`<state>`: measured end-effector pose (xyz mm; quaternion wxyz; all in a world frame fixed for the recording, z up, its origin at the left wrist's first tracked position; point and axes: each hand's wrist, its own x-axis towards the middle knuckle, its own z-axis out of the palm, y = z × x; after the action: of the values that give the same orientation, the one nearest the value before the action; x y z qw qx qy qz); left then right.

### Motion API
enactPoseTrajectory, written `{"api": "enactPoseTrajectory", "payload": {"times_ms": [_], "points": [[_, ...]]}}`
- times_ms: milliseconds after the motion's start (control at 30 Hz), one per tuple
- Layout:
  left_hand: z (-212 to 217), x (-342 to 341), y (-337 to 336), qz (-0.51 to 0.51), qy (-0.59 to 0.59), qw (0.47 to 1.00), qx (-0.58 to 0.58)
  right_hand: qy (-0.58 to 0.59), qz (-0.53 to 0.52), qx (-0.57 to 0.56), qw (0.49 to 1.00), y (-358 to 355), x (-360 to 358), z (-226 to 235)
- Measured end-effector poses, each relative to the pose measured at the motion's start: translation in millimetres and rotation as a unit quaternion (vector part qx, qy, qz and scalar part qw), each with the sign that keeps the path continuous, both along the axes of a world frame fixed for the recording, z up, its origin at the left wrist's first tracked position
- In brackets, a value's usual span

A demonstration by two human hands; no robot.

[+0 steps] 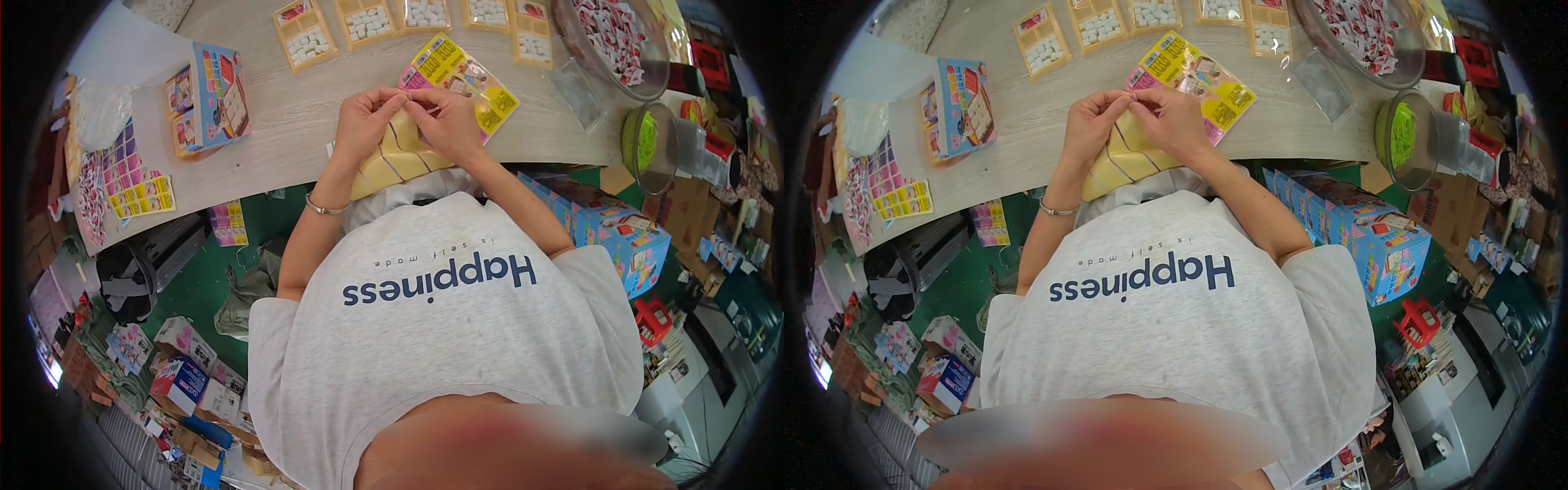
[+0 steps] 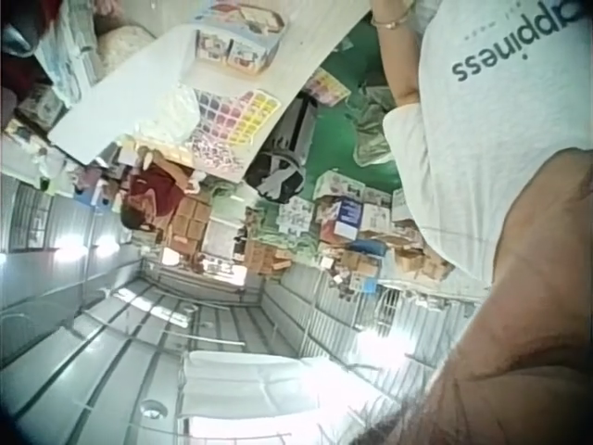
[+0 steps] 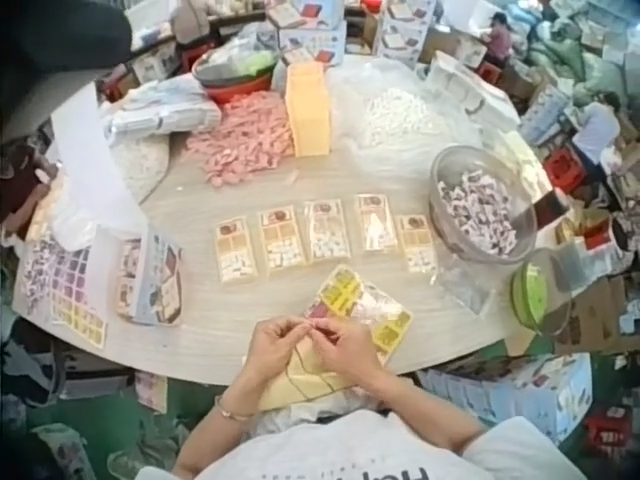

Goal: Organizing small white blocks into plastic trays and applying labels/stickers to create toy sets.

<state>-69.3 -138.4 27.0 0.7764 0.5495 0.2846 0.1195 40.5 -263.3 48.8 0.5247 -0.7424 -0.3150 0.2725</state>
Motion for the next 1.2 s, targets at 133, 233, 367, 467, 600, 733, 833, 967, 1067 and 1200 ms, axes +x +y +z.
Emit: {"api": "enactPoseTrajectory", "payload": {"times_ms": [133,233,367,467,600,733,833,967,1067,1200], "points": [[4,0,-12,0.034,0.044,0.984,0.167,-0.103,-0.017,0.0,0.995,-3,-1,-7],[7,-1,-14,0.029,0.048,0.983,0.172,-0.084,-0.006,-0.008,0.996,-7,1,-3],[2,-1,-13,0.027,0.039,0.986,0.159,-0.019,0.046,0.001,0.999,-11,11,-14],[0,-1,-10,0.004,0.033,0.991,0.128,0.073,0.051,0.005,0.996,-9,17,-7],[2,-1,-10,-0.014,0.022,0.99,0.139,0.012,0.079,-0.008,0.997,-9,20,-8],[2,-1,-11,-0.009,0.022,0.992,0.124,-0.056,0.048,0.011,0.997,-6,21,-17],[-1,-1,-8,-0.023,0.014,0.994,0.106,0.073,0.053,0.007,0.996,-5,23,-17],[-6,-4,3,-0.042,0.001,0.995,0.089,0.259,0.071,0.01,0.963,-9,37,-16],[-2,-5,17,-0.061,0.019,0.997,0.049,0.283,0.117,0.079,0.949,-8,62,1],[6,1,29,-0.11,0.029,0.99,0.083,-0.4,0.222,0.092,0.885,17,77,14]]}}
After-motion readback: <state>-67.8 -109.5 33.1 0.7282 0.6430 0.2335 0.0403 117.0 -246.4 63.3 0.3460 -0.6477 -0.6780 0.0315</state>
